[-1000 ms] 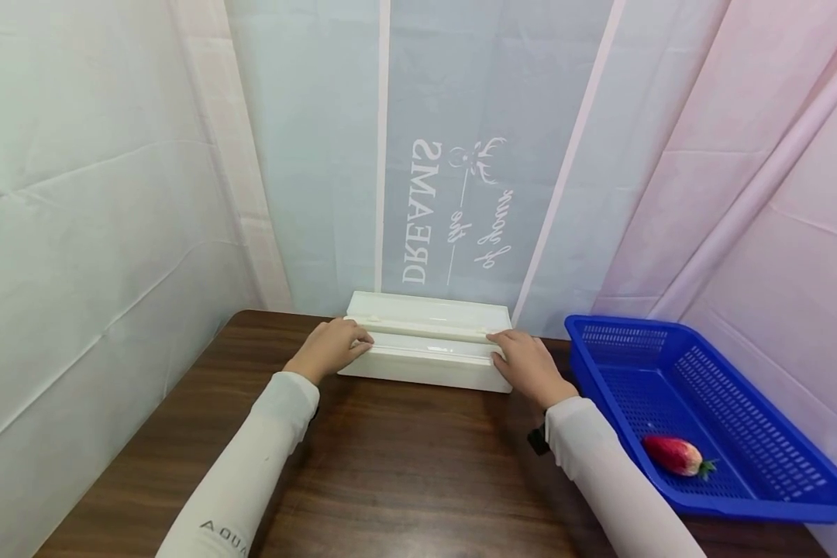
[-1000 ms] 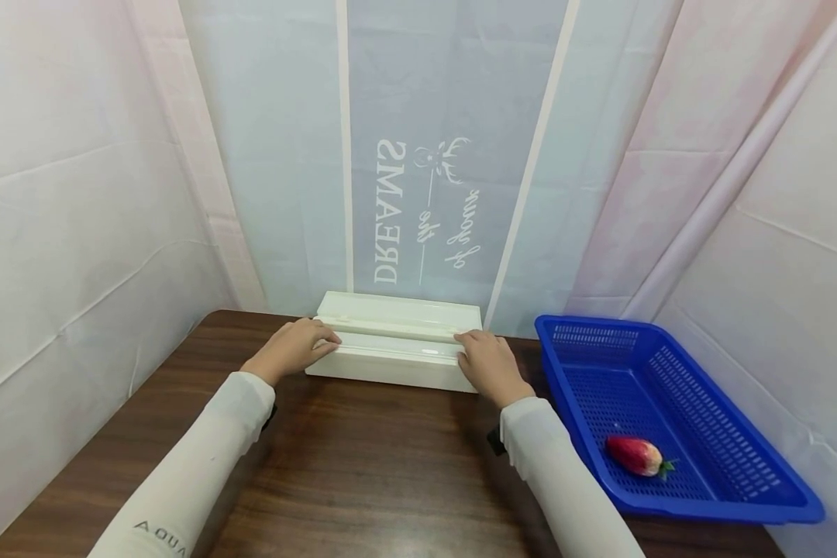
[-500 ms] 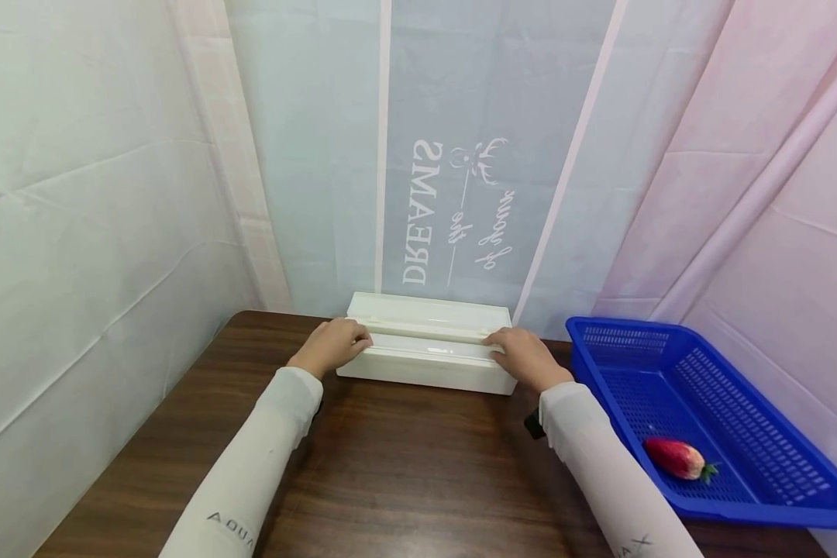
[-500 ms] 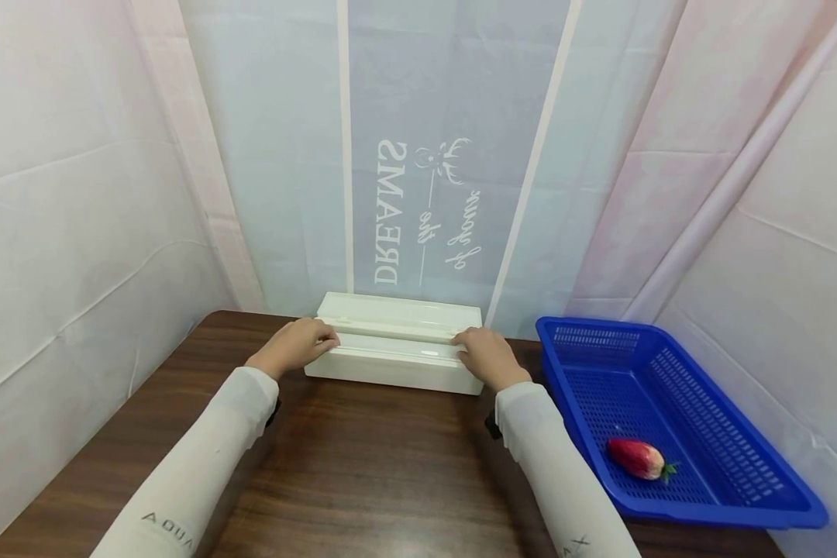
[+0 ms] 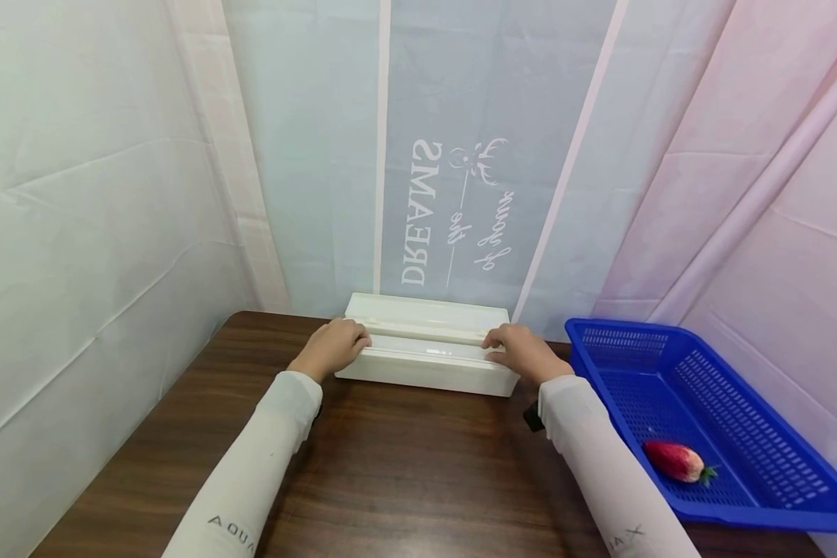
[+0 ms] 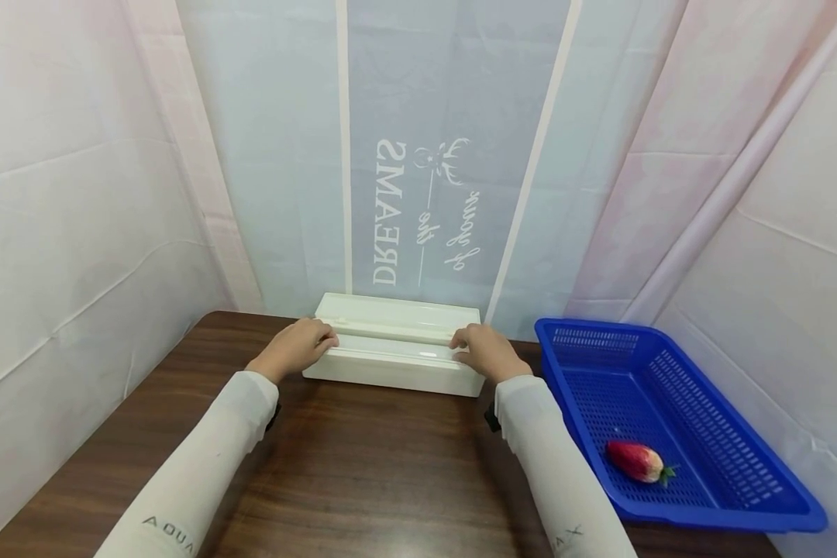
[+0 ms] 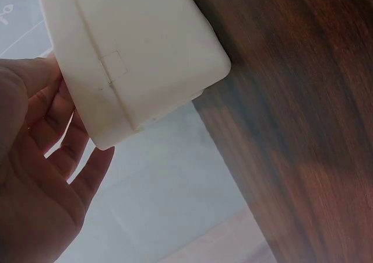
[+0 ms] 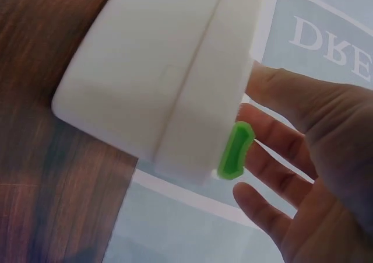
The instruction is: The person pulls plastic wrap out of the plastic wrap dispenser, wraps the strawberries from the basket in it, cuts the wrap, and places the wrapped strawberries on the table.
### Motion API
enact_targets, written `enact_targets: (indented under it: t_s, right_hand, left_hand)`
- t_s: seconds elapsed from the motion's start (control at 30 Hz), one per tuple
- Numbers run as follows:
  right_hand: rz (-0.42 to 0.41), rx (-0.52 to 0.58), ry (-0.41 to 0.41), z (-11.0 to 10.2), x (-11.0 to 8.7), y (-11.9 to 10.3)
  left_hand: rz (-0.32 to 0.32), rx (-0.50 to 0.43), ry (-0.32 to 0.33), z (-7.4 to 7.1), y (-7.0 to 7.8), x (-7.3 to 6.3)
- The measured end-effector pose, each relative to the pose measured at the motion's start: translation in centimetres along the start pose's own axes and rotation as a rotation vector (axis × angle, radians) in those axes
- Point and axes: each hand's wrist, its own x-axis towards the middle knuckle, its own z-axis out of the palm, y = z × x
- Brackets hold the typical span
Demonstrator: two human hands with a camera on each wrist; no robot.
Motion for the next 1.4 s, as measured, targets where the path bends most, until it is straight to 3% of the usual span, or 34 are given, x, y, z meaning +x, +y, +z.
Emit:
enact_targets:
  t_s: [0.37,0.83,1.13,1.4]
  right_hand:
    - [-0.067,-0.046,-0.006,0.4,1.0,0.3]
    - [-0.163,-0.025,0.02,0.6,0.2,0.2]
    - [-0.162,0.084,0.036,0.7,-0.4,0.3]
    - [-0.153,0.13,0.07,1.1,-0.9,0.6]
  left_hand:
    - [0.001,-0.004,0.012,0.5,-0.2,0.0]
    - [0.006,0.015,0.01,0.4,-0.1,-0.3]
    - [-0.007,-0.075,0.029,0.2,0.0,-0.3]
    - [0.009,-0.188,0.008,0.1,-0.2,-0.4]
